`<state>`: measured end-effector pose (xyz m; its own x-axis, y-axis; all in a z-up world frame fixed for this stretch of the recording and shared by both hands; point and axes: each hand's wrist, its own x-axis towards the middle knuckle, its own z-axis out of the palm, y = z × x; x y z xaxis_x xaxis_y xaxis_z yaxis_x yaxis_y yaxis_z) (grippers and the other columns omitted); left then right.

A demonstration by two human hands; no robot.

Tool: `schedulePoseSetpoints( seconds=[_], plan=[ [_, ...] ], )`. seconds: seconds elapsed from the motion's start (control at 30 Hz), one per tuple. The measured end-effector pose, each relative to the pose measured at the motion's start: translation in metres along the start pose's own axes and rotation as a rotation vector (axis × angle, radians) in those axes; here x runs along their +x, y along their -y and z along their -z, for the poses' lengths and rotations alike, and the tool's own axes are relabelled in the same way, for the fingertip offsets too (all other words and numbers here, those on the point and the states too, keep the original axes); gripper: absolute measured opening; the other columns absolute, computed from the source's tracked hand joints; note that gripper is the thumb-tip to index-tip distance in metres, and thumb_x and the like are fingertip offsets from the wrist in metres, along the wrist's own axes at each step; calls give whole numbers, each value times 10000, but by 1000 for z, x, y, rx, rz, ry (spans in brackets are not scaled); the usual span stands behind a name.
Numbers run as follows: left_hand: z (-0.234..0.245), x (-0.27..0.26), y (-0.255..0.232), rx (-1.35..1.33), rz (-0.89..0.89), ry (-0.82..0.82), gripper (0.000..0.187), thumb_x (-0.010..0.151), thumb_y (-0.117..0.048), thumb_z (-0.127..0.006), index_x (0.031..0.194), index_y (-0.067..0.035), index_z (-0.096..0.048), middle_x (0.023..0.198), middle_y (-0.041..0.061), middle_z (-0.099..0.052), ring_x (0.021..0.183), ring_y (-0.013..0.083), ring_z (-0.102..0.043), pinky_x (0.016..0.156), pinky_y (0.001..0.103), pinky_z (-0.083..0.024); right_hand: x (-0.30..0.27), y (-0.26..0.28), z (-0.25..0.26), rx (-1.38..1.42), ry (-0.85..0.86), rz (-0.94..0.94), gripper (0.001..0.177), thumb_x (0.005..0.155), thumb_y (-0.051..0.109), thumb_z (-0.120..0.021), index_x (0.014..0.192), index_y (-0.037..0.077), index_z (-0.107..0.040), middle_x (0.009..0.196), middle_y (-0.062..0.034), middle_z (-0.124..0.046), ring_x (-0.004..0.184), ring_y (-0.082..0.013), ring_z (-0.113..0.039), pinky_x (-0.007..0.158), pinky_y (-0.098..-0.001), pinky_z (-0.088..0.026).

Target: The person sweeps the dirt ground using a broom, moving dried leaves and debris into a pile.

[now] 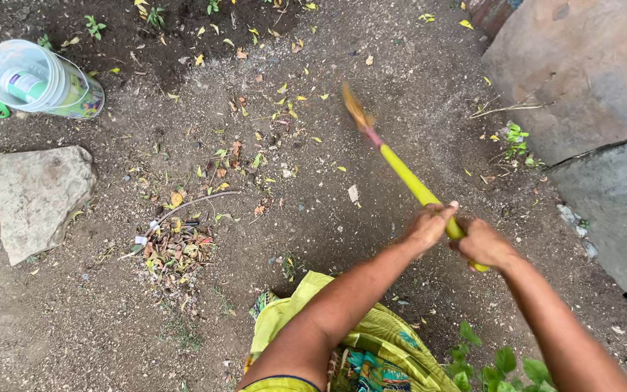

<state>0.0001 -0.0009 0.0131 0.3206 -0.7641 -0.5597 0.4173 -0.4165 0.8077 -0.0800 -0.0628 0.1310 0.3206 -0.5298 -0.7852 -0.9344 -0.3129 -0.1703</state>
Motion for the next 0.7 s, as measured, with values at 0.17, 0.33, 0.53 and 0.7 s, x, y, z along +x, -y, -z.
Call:
schedulePoseSetpoints(
  seconds=[0.17, 0.33, 0.53, 0.7],
  plan=[
    [0, 0, 1, 141, 191, -52, 710, 979, -616, -484, 1329, 0, -532, 1115, 213, -658, 989, 343, -665, 867, 516, -542, 25, 1, -12, -26, 120, -19, 344, 932, 140, -686, 1246, -1, -673, 801, -140, -688, 521, -197, -630, 464, -343, -574],
    [15, 1, 13, 165, 268, -191, 848, 970, -664, -553, 1442, 38, -496, 1355, 315, -521, 1182, 403, -611, 986, 483, -507, 44, -1, -19, -24, 149, 97, 380, 866, 70, -717, 1235, 5, -653, 859, -155, -727, 547, -197, -663, 482, -341, -581],
    [10, -14, -21, 63, 90, -118, 933, 895, -617, -577, 1588, -48, -316, 1440, 290, -511, 1316, 392, -530, 1076, 463, -441, 23, -14, 12, 105, 3, 187, 629, 792, 41, -750, 1390, 140, -582, 899, -150, -810, 564, -207, -682, 508, -359, -563],
    [7, 5, -19, -25, 106, -95, 927, 914, -628, -563, 1569, -23, -313, 1465, 260, -502, 1336, 359, -535, 1100, 461, -439, 77, -24, -19, 185, -115, 56, 515, 856, 75, -715, 1359, 48, -607, 903, -240, -773, 616, -260, -687, 577, -406, -567]
  ],
)
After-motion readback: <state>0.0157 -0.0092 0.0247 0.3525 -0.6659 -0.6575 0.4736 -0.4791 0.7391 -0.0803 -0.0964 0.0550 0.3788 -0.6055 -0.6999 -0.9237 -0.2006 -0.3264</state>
